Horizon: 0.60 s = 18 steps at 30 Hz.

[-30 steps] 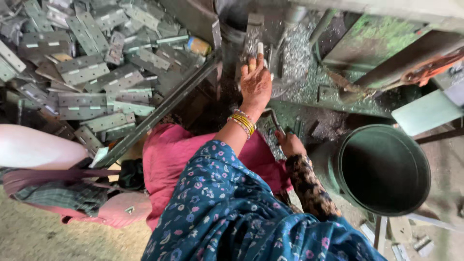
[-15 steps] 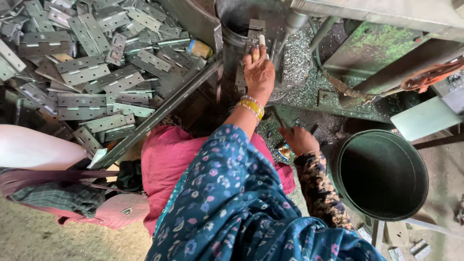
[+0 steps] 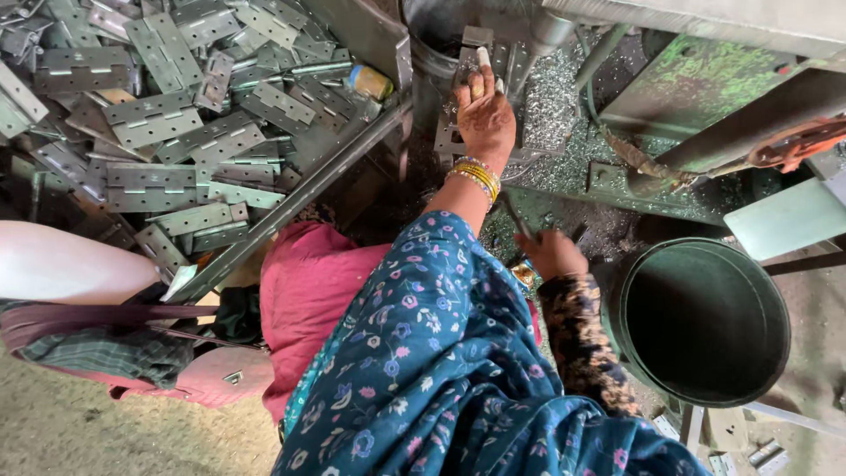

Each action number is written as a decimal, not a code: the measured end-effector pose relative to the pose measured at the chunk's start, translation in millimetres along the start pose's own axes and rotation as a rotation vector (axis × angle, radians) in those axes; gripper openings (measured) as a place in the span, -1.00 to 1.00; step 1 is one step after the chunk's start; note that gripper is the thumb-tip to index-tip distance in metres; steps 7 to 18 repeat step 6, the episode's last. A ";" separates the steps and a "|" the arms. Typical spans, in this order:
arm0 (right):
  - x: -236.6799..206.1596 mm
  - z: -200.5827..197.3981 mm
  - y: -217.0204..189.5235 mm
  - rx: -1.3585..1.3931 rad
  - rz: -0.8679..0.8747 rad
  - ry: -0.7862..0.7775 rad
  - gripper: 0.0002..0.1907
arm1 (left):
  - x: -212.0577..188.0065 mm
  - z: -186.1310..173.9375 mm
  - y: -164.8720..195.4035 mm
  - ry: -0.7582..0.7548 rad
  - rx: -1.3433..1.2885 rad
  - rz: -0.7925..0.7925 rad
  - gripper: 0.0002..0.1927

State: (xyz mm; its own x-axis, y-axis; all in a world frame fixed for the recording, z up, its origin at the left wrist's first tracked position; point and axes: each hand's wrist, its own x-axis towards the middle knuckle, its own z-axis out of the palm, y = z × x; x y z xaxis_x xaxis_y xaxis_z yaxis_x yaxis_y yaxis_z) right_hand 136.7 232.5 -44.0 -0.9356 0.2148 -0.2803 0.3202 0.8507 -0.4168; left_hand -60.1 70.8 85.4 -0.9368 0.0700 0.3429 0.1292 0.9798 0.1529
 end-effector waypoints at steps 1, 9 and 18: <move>-2.8 8.1 0.6 0.033 0.014 -0.009 -0.34 | 2.5 0.4 4.6 -0.030 0.019 -0.008 -0.71; 2.9 61.7 14.4 -0.011 0.030 -0.076 -0.31 | -7.6 10.5 -10.4 0.026 -0.039 -0.028 -0.57; 2.9 61.7 14.4 -0.011 0.030 -0.076 -0.31 | -7.6 10.5 -10.4 0.026 -0.039 -0.028 -0.57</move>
